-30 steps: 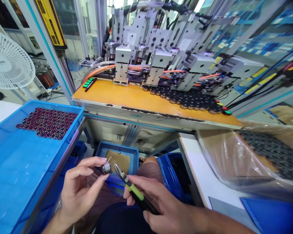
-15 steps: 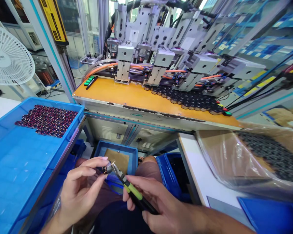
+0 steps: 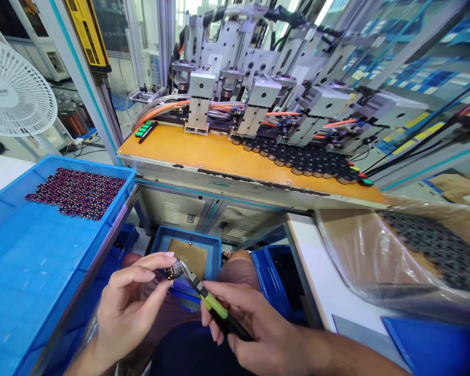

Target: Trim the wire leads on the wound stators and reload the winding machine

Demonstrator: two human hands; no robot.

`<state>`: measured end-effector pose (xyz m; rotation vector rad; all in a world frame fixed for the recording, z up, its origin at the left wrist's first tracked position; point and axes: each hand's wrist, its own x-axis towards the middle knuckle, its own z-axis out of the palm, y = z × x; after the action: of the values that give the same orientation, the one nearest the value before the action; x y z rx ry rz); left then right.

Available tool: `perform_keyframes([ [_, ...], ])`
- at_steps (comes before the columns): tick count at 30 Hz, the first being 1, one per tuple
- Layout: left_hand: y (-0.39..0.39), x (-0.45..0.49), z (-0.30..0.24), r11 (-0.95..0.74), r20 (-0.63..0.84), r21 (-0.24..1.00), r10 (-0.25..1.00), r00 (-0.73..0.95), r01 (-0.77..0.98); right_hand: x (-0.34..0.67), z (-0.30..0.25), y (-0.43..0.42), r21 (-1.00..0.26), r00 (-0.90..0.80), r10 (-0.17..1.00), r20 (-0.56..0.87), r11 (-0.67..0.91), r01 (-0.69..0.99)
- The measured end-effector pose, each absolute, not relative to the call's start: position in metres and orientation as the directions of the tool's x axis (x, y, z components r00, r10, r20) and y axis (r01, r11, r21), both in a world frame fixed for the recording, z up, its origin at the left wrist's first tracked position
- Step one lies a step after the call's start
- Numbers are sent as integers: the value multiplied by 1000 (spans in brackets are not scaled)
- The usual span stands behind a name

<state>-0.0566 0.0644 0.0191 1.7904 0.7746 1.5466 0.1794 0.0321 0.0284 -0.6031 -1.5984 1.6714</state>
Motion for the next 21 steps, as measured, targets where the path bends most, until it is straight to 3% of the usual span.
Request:
perform_keyframes([
  [4, 65, -57, 18, -612, 604, 790, 787, 125, 34, 182, 23, 30, -999, -645, 763, 33, 5, -44],
  [7, 65, -56, 18, -579, 575, 815, 813, 96, 17, 183, 18, 28, -999, -617, 787, 20, -14, -49],
  [9, 66, -56, 19, -483, 488, 872, 870, 66, -77, 184, 14, 25, -992, -580, 813, 49, -28, -123],
  [11, 67, -56, 20, -306, 338, 908, 938, 72, -285, 186, 10, 23, -980, -557, 827, 78, -39, -194],
  [15, 69, -56, 18, 50, 63, 763, 986, 151, -645, 190, 8, 22, -964, -561, 827, 28, -127, -236],
  [21, 64, -56, 13, 221, -128, 637, 975, 182, -739, 185, 9, 22, -951, -530, 836, -143, -265, -162],
])
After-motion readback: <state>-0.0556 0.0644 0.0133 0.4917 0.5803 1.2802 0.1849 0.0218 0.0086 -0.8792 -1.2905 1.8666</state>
